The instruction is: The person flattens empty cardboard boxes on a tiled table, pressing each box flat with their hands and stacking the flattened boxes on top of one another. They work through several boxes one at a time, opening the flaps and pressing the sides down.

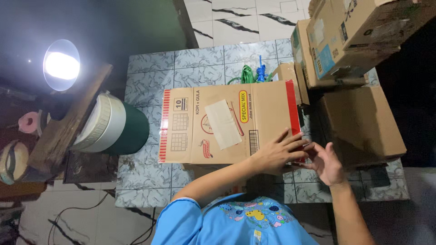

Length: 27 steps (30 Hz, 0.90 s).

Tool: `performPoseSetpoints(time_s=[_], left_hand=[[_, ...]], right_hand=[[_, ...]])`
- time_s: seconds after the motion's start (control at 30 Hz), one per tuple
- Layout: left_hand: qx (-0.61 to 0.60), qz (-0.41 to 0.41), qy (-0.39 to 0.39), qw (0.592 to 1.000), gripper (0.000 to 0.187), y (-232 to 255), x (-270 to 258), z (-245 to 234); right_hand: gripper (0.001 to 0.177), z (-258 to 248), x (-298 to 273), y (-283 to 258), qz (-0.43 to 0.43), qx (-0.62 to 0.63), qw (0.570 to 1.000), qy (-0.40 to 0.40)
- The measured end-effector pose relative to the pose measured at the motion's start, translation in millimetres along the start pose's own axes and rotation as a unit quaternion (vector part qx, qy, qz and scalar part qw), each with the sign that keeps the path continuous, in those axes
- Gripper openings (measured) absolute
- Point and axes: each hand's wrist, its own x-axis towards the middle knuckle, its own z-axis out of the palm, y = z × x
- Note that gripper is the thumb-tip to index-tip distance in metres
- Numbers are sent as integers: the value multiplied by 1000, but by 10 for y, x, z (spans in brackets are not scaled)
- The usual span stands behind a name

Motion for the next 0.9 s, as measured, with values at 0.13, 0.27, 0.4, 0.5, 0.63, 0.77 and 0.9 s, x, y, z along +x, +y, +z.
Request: performPoseSetpoints(time_s=[0.13, 0.27, 0.4, 0.5, 0.63, 0.77, 0.9], left_hand=[[2, -6, 35, 999, 44, -47, 45, 114], [25, -11, 24, 999, 43, -24, 47, 186], [7, -16, 24, 1000, 48, 55, 3, 222], [34, -16, 20, 999, 46, 136, -43, 197], [36, -18, 32, 999, 45, 152, -68, 185], [41, -12, 37, 998, 45, 89, -65, 199], [27, -18, 39, 999, 40, 42, -52, 141]], right_hand=[[104, -200, 315, -79, 64, 18, 995, 72], [98, -197, 978, -299, 112, -52, 990, 71], [91, 17, 1778, -428, 147, -195, 967, 78], [88, 124, 2195, -413, 190, -182, 965, -12], [84, 125, 2415, -182, 220, -130, 963, -85], [80, 63, 2403, 66, 207, -68, 973, -77], [77, -97, 2470, 28, 147, -4, 989, -34]])
